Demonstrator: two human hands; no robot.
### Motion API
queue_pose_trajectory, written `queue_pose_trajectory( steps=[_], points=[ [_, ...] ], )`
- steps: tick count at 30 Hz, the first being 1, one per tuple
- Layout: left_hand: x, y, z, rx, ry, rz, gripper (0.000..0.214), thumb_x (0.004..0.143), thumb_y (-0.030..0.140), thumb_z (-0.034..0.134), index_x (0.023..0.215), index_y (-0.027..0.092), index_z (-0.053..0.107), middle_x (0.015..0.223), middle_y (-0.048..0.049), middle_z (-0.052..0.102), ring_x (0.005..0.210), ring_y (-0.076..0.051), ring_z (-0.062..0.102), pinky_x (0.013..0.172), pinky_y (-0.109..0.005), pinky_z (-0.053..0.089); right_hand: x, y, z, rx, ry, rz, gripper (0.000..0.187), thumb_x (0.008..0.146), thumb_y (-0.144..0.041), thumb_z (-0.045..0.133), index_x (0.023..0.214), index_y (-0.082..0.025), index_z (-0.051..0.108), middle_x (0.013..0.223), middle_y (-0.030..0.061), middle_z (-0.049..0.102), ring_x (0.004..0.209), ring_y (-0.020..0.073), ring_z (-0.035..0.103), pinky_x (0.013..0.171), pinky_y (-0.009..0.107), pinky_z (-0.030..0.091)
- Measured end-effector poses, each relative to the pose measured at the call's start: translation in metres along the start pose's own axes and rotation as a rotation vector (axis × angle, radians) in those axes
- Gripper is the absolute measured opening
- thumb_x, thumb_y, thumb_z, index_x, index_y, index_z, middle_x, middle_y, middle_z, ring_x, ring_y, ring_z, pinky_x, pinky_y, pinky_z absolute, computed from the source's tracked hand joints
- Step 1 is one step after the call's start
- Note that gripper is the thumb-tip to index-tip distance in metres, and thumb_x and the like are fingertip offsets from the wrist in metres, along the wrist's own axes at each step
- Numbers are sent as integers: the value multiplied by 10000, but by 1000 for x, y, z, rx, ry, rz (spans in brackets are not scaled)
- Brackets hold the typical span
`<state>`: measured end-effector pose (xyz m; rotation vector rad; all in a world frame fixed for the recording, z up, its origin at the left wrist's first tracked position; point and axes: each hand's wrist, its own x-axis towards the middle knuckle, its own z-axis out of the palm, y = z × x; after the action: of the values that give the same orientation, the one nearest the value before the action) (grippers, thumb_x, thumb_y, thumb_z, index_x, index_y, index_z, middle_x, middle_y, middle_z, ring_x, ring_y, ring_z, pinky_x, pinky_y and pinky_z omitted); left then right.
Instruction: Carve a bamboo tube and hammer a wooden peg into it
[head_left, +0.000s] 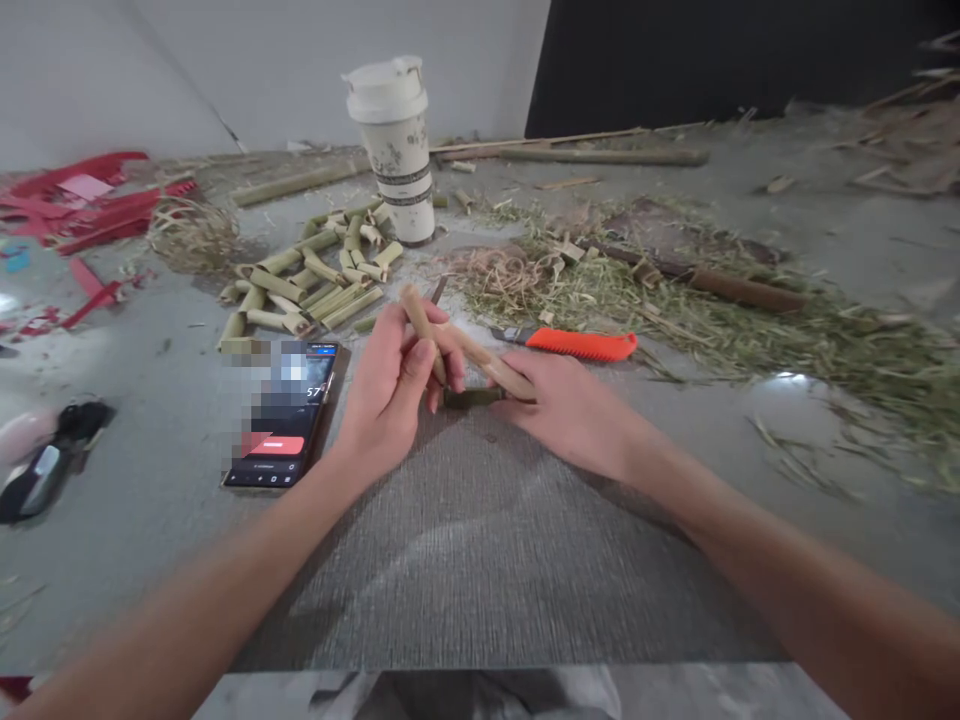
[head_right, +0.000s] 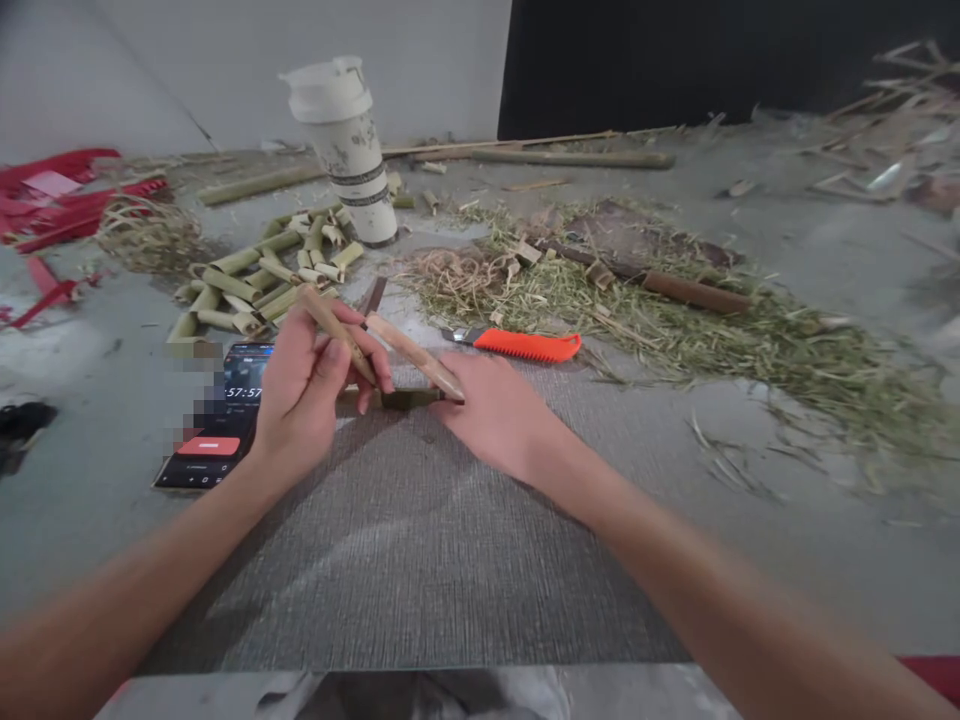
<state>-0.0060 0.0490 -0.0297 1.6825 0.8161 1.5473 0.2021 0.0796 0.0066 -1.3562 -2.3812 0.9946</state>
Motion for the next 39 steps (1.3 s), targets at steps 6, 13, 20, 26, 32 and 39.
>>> queue_pose_trajectory(
  steps=[6, 13, 20, 26, 32, 39],
  points=[
    [0, 6, 2, -47, 59, -51, 170, 1136, 419, 571, 1191, 259, 555, 826, 1, 711, 662, -135, 673, 461, -207, 464, 0, 2, 0, 85, -6, -57, 108, 834, -149, 639, 894, -236, 618, 845, -8, 684, 740, 170, 588, 679, 316, 349],
    [-1, 9, 1, -81, 63, -90, 175, 1121, 411, 602, 1203, 259, 574, 862, -21, 741, 694, -155, 713, 479, -236, 482, -1, 3, 1, 93, 17, -54, 73, 891, -236, 640, 840, -237, 589, 788, -19, 629, 685, 155, 525, 657, 324, 326],
    [0, 9, -3, -93, 72, -86, 230, 1073, 440, 684, 1197, 261, 610, 831, -22, 745, 664, -163, 718, 458, -232, 482, -2, 3, -1, 82, -25, -95, 71, 825, -184, 666, 860, -235, 632, 765, -26, 614, 677, 149, 494, 654, 321, 304],
    [1, 4, -4, -68, -108, -33, 209, 1095, 452, 634, 1199, 271, 632, 816, -24, 758, 609, -163, 714, 431, -224, 495, -3, 1, -3, 26, -61, -87, 89, 906, -283, 699, 895, -218, 639, 810, -10, 615, 741, 162, 525, 664, 332, 293],
    [1, 5, -6, -21, -40, -29, 233, 1071, 470, 671, 1199, 277, 654, 792, -18, 735, 598, -170, 716, 420, -230, 475, -4, 0, 1, 45, -37, -87, 199, 925, -294, 703, 798, -221, 568, 733, -37, 565, 689, 135, 481, 656, 327, 279],
    [4, 26, -2, 13, 340, 232, 127, 1069, 330, 702, 1159, 248, 667, 776, 11, 722, 632, -140, 699, 422, -230, 448, -4, 1, -2, 46, 47, 51, 382, 934, -384, 755, 736, -232, 466, 676, -51, 506, 617, 120, 434, 599, 333, 257]
  ],
)
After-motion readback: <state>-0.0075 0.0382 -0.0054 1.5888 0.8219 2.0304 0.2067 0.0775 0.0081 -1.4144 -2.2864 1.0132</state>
